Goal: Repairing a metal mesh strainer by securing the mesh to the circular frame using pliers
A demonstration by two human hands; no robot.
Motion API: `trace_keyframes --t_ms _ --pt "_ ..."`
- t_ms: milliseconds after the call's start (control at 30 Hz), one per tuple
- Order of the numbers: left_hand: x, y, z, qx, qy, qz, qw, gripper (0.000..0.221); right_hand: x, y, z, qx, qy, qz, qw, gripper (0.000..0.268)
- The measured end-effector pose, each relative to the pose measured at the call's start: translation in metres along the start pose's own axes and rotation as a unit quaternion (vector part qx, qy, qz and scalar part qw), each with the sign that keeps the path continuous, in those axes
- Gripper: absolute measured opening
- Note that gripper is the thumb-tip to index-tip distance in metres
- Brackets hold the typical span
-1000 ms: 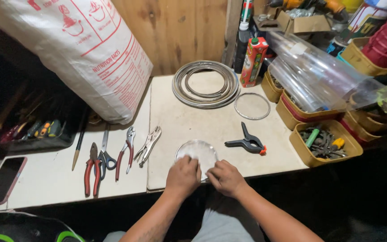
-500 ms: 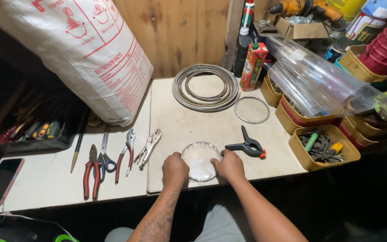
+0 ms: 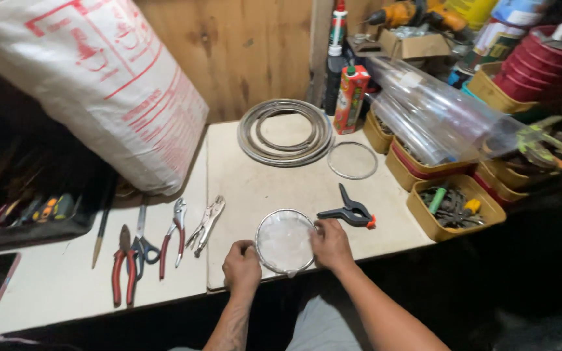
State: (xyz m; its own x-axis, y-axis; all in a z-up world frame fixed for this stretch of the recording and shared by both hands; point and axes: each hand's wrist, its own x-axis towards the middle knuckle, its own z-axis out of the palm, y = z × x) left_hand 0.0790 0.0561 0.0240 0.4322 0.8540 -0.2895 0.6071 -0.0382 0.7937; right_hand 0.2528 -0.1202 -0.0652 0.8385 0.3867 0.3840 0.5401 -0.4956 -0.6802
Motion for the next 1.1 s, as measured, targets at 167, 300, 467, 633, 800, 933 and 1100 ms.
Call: trace_keyframes --t_ms 167,300,467,633,800,933,1100 --pt "0.009 -0.019 0.016 -0.073 -0.007 0.176 0.982 0.026 0.005 -0.038 -0.024 0.005 -0.051 0.15 0.987 0.058" --pt "-0.009 0.033 -0.017 0.015 -0.079 0.14 0.987 0.084 0.001 -0.067 -0.029 -0.008 0.057 -0.117 0.992 0.037" --pt "-0.008 0.038 -0.032 -0.039 -0.016 0.186 0.982 0.05 0.004 -0.096 -0.042 0.003 0.08 -0.17 0.982 0.028" --pt "0.008 0.014 -0.023 -0.005 0.08 0.363 0.928 0.027 0.009 -0.116 -0.062 0.093 0.057 -0.059 0.992 0.022" --pt "-0.015 0.034 -0.034 -0.147 -0.026 0.185 0.971 0.02 0.015 -0.102 -0.073 0.384 -0.072 0.204 0.898 0.025" --pt "-0.023 0.037 -0.033 -0.278 -0.093 0.114 0.949 0.025 0.006 -0.086 -0.073 0.461 -0.088 0.231 0.852 0.025" --pt "-0.024 0.031 -0.031 -0.353 -0.134 0.035 0.925 0.026 -0.019 -0.063 -0.053 0.539 -0.085 0.31 0.778 0.023"
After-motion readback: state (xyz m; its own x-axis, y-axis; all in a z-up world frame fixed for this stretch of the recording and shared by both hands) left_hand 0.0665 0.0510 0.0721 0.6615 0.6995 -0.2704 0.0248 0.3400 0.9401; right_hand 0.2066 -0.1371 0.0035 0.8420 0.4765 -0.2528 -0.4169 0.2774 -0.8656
